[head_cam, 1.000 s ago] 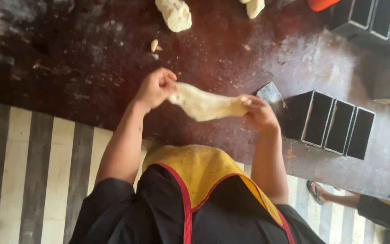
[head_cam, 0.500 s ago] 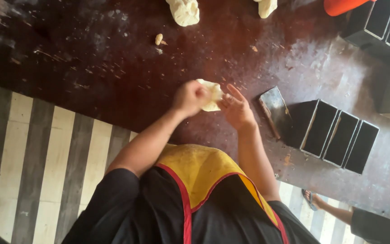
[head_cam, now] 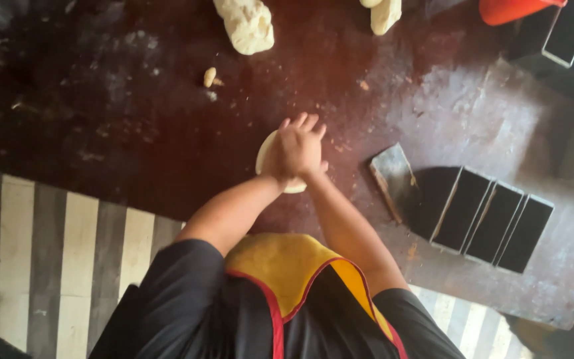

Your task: The person takes pieces of dough from the table, flattens and rolls each piece by hand into a loaf shape, and places the shaped dough into black loaf pans on the worktable. They repeat this shaping and panning cycle with dough pieces one at a time.

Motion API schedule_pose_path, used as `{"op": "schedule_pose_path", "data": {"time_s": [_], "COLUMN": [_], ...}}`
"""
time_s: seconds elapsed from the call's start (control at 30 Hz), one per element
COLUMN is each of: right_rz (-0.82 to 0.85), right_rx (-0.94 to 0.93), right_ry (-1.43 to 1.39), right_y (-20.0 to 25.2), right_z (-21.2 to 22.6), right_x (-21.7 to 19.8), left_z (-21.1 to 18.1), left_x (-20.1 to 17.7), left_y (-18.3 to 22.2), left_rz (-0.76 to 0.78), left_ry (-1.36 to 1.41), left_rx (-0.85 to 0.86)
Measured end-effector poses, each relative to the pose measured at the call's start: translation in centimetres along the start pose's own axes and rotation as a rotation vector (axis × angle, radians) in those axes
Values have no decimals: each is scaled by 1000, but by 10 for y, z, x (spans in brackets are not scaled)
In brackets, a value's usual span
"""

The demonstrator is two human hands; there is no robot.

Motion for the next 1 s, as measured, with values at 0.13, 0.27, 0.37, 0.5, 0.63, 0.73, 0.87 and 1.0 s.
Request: {"op": "schedule_pose_path", "data": {"time_s": [0.13, 0.27, 0.37, 0.5, 0.63, 0.73, 0.87, 1.0], "right_rz": [116, -41, 161, -83, -194, -141, 35, 341], "right_rx": [-42, -248, 24, 84, 180, -312, -500, -121], "right_ry": [208, 383, 137, -602, -700, 175, 551, 319], "right_y": [-8, -31, -39, -71, -67, -34, 20, 53], "right_z": [-12, 16, -40, -70, -56, -48, -22, -33], "right_x": [52, 42, 62, 21, -32, -1, 33, 27], "left_z": [23, 40, 41, 51, 138, 99, 90, 54], "left_x": [-12, -17, 14, 4, 87, -66, 42, 27], "left_y": [-8, -20, -36, -50, -116, 1, -16, 53], "left_rz": [-34, 37, -44, 170, -170, -296, -424, -345], "left_ry": [76, 66, -8, 85, 1103, 265, 168, 205], "left_rx": [-56, -82, -55, 3, 3, -143, -7, 56]}}
Point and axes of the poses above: each hand's wrist, its own y-axis away from the middle knuckle, its own x-axis out of the palm, z = x × y, the point moved 9 cm from there along -y, towards the middle knuckle, and after that the axes turned 1 degree about y, right-handed, at the moved point
